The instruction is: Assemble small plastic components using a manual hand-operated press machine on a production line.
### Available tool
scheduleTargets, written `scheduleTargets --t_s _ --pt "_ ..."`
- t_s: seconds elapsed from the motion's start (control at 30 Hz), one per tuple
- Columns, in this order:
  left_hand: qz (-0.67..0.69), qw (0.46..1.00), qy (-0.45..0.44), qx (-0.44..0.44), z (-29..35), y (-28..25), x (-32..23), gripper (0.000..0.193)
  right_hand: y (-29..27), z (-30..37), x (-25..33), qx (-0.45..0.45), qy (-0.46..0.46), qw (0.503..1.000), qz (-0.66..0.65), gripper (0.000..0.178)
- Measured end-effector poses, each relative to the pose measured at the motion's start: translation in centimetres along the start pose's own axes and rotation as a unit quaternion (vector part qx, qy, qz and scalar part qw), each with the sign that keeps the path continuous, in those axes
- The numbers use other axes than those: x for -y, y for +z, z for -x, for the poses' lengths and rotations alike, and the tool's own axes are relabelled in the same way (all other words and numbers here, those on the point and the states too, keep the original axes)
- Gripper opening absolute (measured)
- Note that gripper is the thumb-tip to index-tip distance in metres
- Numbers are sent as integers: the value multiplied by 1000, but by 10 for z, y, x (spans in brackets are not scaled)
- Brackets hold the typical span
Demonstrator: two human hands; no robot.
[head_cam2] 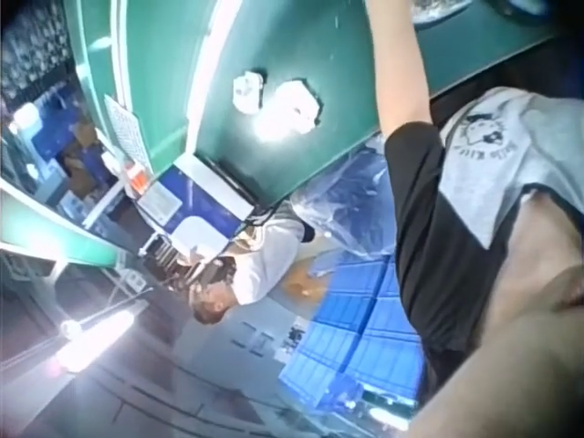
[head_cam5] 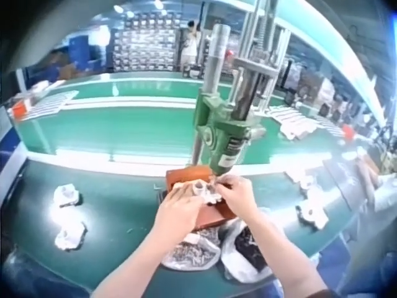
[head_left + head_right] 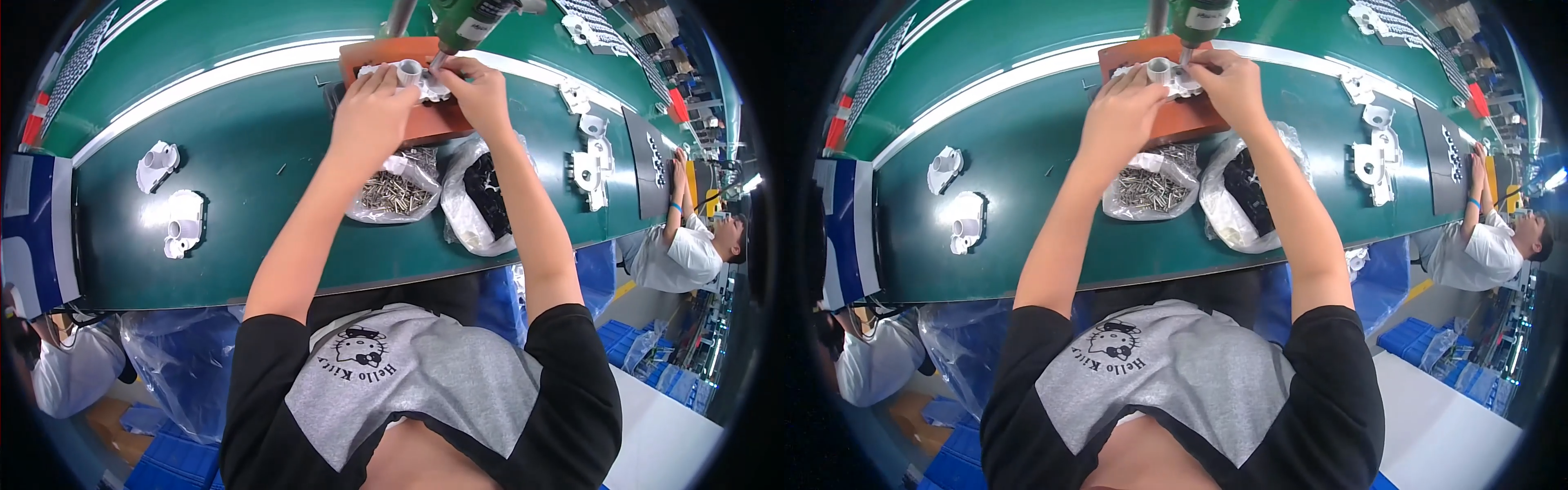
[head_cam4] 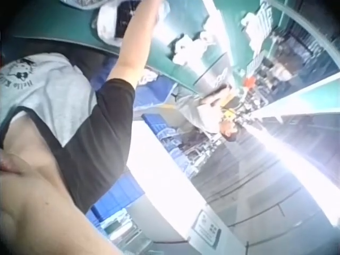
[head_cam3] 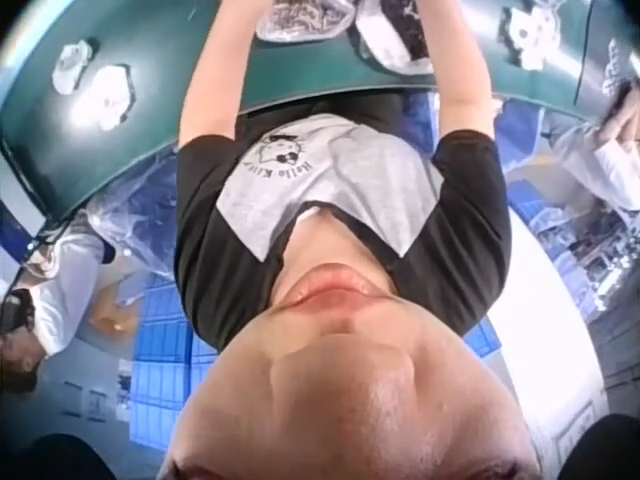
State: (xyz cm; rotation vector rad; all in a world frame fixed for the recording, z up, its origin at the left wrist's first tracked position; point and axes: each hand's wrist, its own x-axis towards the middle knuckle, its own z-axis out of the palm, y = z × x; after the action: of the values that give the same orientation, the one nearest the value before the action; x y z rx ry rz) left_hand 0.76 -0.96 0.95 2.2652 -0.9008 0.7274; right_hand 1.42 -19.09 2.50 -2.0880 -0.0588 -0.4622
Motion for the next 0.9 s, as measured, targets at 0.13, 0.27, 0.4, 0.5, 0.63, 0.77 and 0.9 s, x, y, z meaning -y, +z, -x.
scheduleTargets --t_s 0.13,0.27,0.4,0.5,0.63,0.77,0.9 --pt "-1 1000 9 6 -1 2 1 7 3 -1 -5 -2 -52 997 49 23" --pt "23 1000 16 7 -2 5 5 13 2 -4 -10 9 -83 994 71 21" --pt "2 999 39 7 -4 1 5 12 3 -2 -11 4 -107 991 79 19" --pt "10 998 51 45 -4 -3 4 11 5 0 -12 14 -145 986 87 16" --pt "-19 998 23 53 5 -1 -7 28 5 9 -9 3 -231 952 199 11" --pt "-52 997 21 54 11 -1 -10 49 1 16 -3 -4 -284 925 251 13" --pt "-35 998 29 54 8 -1 -1 60 -7 15 14 71 -305 891 329 18"
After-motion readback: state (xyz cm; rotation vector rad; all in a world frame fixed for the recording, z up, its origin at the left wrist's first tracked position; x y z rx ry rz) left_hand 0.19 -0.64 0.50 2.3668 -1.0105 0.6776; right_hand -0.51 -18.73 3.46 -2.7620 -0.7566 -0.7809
